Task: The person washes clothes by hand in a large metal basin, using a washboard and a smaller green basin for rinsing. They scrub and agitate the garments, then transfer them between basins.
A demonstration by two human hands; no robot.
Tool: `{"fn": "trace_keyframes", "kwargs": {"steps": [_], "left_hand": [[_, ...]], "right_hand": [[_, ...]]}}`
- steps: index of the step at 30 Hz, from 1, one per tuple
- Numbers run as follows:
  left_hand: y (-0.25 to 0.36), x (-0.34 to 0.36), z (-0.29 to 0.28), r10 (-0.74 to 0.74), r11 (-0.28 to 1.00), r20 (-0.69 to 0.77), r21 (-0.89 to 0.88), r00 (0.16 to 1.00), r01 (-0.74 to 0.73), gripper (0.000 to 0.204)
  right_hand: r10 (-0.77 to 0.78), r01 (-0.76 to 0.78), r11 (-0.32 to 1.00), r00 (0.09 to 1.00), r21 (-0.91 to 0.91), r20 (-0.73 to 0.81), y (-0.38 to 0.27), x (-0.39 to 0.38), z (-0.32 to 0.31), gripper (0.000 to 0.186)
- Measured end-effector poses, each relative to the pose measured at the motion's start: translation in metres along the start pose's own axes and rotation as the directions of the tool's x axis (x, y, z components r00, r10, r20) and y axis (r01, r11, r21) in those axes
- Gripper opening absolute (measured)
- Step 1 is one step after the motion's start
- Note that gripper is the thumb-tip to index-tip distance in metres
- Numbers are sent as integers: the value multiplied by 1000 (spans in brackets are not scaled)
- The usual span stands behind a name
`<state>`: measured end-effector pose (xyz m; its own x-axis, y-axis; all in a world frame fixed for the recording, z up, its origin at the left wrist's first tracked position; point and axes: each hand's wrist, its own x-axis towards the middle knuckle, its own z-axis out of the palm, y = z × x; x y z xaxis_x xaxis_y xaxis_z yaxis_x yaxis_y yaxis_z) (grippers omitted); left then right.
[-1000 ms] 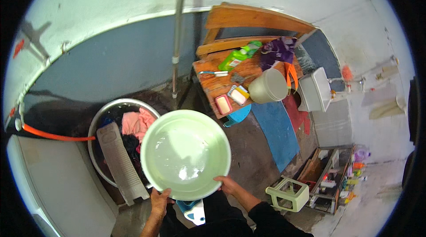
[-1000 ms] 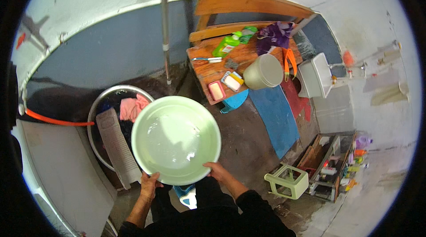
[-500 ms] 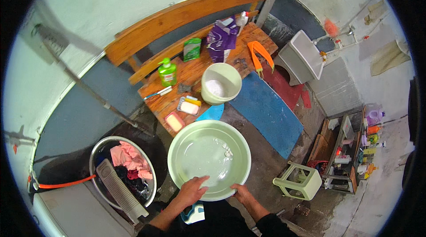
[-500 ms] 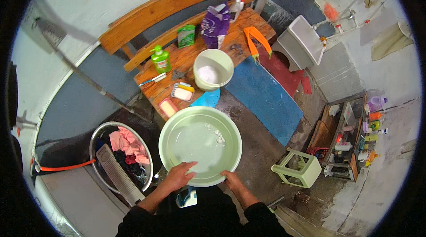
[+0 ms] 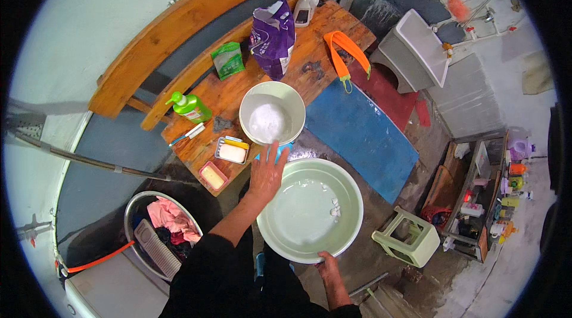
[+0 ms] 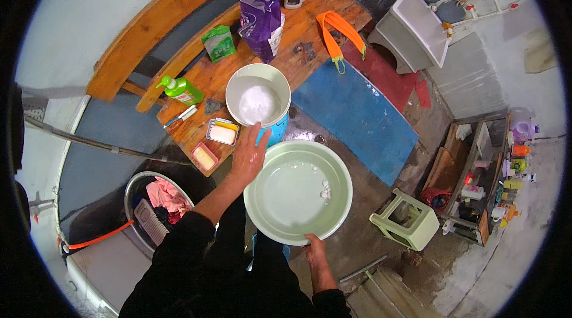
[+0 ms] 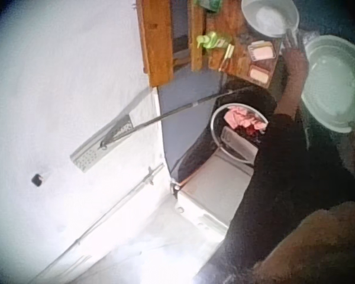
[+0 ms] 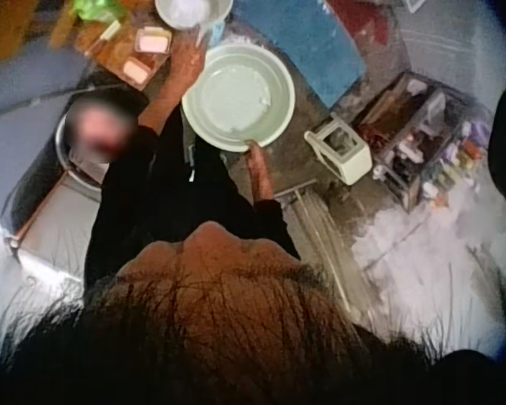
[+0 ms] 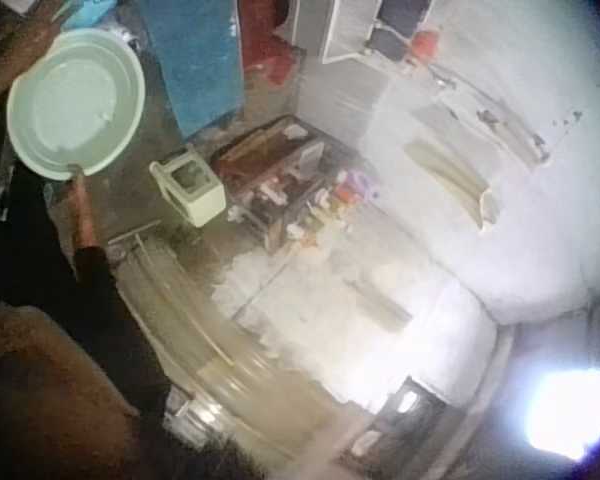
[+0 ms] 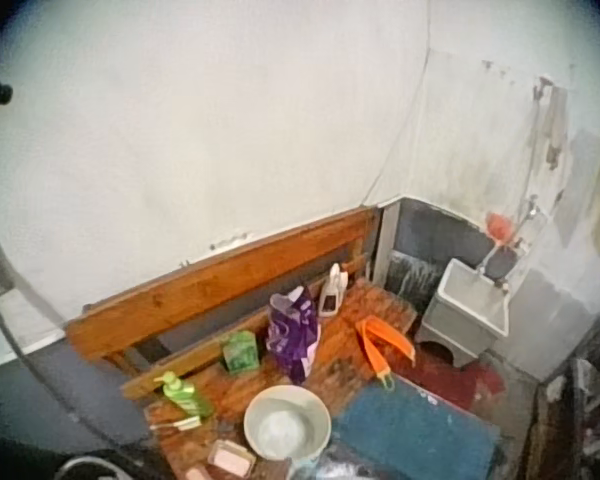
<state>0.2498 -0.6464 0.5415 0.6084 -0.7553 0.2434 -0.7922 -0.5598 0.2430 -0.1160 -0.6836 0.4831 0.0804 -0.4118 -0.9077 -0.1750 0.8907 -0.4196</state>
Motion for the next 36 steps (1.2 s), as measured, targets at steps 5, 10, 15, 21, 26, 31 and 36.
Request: {"fn": "trace_keyframes", "kwargs": {"steps": [5,10,15,21,26,31,36], "left_hand": [[-23,24,39,-51,995,128,87,990,40,41],[-41,17,48,63,998,253,-44,965,-53,13],[-58,16,34,183,964,166,-225,969,-144,15],[-38,31,-28,350,875,245,-430,904,-222,22],[6,34,-51,351,470,413,-854,840,224,27],[34,5,-10,396,-366,786,-339,474,867,42],[45,-15,36,305,-481,908,-114,288,870,49]], "right_hand": [[22,-21,1000,999,22,-47,2,11,-1,45],[13,0,992,995,127,-99,3,13,34,44],[-52,75,983,989,170,-138,10,32,43,45],[-71,109,948,988,298,-134,-15,22,71,41],[1,22,937,998,350,-68,-16,40,62,42],[-28,-20,826,997,563,77,23,81,12,33],[-72,33,943,992,331,106,1,52,36,32]]}}
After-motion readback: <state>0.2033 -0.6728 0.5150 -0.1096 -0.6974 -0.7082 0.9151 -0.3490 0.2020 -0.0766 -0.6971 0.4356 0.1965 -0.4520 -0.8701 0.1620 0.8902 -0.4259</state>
